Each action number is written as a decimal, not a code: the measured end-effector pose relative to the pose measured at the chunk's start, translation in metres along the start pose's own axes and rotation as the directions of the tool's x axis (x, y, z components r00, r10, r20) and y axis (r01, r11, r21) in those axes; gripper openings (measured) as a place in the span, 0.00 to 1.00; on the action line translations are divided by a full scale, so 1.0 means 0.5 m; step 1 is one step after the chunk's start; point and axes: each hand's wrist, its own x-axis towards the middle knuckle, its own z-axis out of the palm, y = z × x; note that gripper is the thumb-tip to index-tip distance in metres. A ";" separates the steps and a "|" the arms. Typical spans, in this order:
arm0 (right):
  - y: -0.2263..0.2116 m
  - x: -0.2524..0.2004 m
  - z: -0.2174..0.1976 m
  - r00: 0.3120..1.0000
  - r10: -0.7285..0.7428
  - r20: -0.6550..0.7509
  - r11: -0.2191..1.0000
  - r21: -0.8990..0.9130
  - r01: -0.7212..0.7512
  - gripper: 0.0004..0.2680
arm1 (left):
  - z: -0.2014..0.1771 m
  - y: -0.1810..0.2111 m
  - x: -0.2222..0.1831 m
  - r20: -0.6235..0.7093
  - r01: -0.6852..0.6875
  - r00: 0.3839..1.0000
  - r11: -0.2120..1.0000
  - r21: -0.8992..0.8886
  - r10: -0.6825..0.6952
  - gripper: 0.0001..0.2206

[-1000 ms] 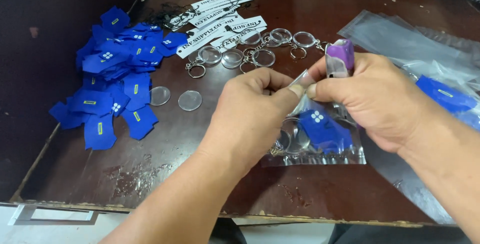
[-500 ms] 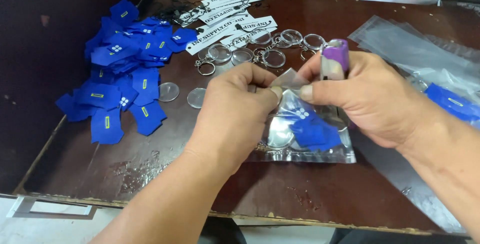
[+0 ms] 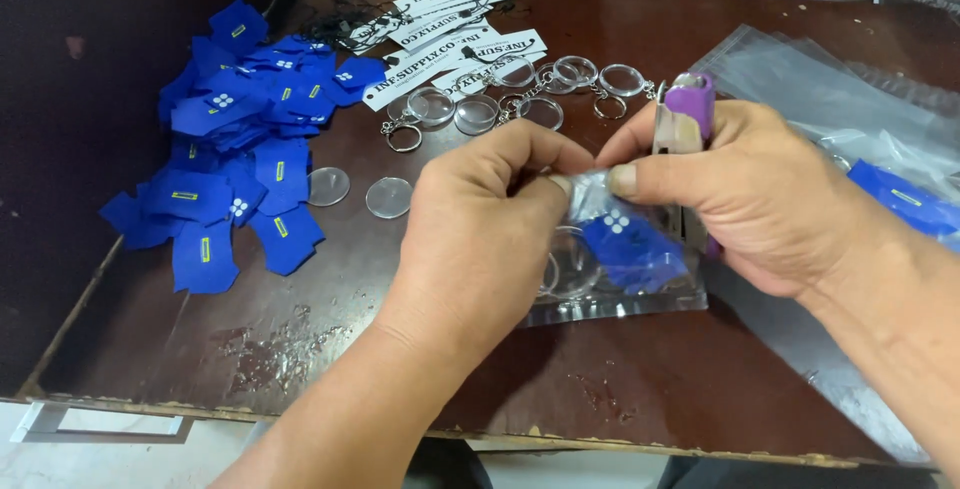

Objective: Assembling and packaging keychain components including blue tags, clear covers, and metal rings into small plastic bags.

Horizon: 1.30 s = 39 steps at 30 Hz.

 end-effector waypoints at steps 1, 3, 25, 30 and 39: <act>0.004 0.002 -0.002 1.000 0.000 0.000 1.000 0.001 0.000 0.04 | 0.000 0.008 -0.002 0.000 0.000 1.000 1.000 0.001 0.000 0.11; 0.012 0.005 -0.008 0.996 -0.079 -0.043 0.995 -0.064 0.076 0.03 | 0.001 0.026 -0.004 0.024 0.124 0.992 0.982 -0.143 -0.121 0.18; -0.021 0.001 -0.039 0.947 0.053 -0.317 0.932 0.355 0.067 0.05 | 0.021 0.020 -0.001 -0.141 0.219 0.968 0.974 0.058 -0.209 0.10; -0.050 -0.016 0.025 0.840 -0.162 -0.518 0.918 0.232 0.320 0.17 | 0.037 -0.036 0.007 -0.142 -0.009 0.988 0.957 0.289 0.052 0.09; -0.034 -0.018 0.078 0.826 -0.368 -0.427 0.921 -0.046 0.387 0.24 | 0.052 -0.080 0.000 -0.079 -0.342 0.919 0.881 0.327 0.387 0.06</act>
